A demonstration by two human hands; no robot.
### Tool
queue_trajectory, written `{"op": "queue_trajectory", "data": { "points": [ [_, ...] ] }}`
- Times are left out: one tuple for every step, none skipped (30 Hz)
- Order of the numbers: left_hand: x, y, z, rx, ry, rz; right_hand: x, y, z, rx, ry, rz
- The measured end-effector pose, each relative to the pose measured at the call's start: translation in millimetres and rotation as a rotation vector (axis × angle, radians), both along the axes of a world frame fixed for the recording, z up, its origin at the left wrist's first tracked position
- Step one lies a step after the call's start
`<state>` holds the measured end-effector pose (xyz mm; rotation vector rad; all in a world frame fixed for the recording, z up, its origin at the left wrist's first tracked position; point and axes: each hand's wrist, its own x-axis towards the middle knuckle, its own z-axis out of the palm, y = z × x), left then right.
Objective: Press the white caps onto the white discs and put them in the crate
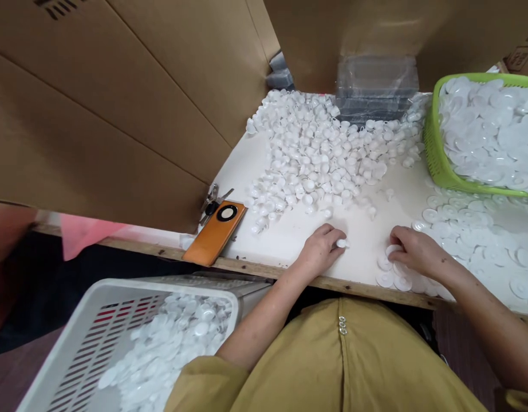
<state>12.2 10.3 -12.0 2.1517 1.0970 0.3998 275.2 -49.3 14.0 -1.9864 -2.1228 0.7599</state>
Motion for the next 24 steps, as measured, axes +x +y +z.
{"op": "queue_trajectory", "data": {
  "points": [
    [0, 0, 0.1, -0.005, 0.006, 0.010, -4, 3, 3, -0.012, 0.058, -0.039],
    [0, 0, 0.3, -0.010, 0.014, 0.015, -9, 7, 6, -0.021, 0.144, -0.084],
    [0, 0, 0.8, -0.015, 0.023, 0.020, -15, 10, 9, -0.035, 0.255, -0.132],
    [1, 1, 1.3, -0.020, 0.034, 0.024, -24, 14, 10, -0.061, 0.382, -0.178],
    [2, 1, 1.8, -0.023, 0.044, 0.029, -34, 18, 11, -0.104, 0.507, -0.217],
    [2, 2, 2.1, -0.025, 0.053, 0.035, -45, 22, 10, -0.161, 0.615, -0.248],
    [3, 2, 2.1, -0.026, 0.059, 0.039, -56, 26, 8, -0.217, 0.699, -0.271],
    [3, 2, 1.9, -0.024, 0.064, 0.040, -67, 29, 5, -0.260, 0.756, -0.288],
    [4, 3, 1.3, -0.021, 0.067, 0.038, -76, 33, 2, -0.284, 0.786, -0.300],
    [4, 3, 0.5, -0.017, 0.069, 0.034, -83, 36, -2, -0.291, 0.797, -0.306],
    [4, 3, -0.5, -0.013, 0.071, 0.032, -89, 39, -5, -0.290, 0.793, -0.313],
    [4, 3, -1.4, -0.011, 0.073, 0.031, -93, 42, -8, -0.288, 0.777, -0.318],
    [4, 3, -1.9, -0.011, 0.074, 0.032, -94, 44, -10, -0.292, 0.753, -0.321],
    [3, 3, -1.8, -0.015, 0.073, 0.036, -95, 46, -11, -0.301, 0.723, -0.320],
    [3, 4, -1.0, -0.024, 0.069, 0.037, -94, 47, -11, -0.314, 0.692, -0.318],
    [1, 5, 0.8, -0.037, 0.061, 0.034, -94, 49, -10, -0.332, 0.660, -0.317],
    [-1, 6, 3.4, -0.058, 0.048, 0.023, -93, 51, -9, -0.356, 0.626, -0.317],
    [-3, 8, 6.6, -0.087, 0.030, 0.006, -92, 53, -7, -0.384, 0.590, -0.318],
    [-5, 10, 10.2, -0.126, 0.011, -0.013, -91, 55, -5, -0.415, 0.553, -0.319],
    [-6, 12, 13.8, -0.172, -0.005, -0.029, -91, 57, -3, -0.441, 0.522, -0.316],
    [-8, 15, 16.9, -0.218, -0.014, -0.035, -91, 59, -1, -0.460, 0.499, -0.307],
    [-8, 18, 19.4, -0.258, -0.013, -0.030, -91, 62, 0, -0.473, 0.484, -0.294],
    [-8, 21, 21.0, -0.287, 0.001, -0.020, -92, 64, 1, -0.480, 0.476, -0.281],
    [-7, 23, 21.8, -0.304, 0.024, -0.007, -92, 66, 2, -0.485, 0.469, -0.271]
  ]
}}
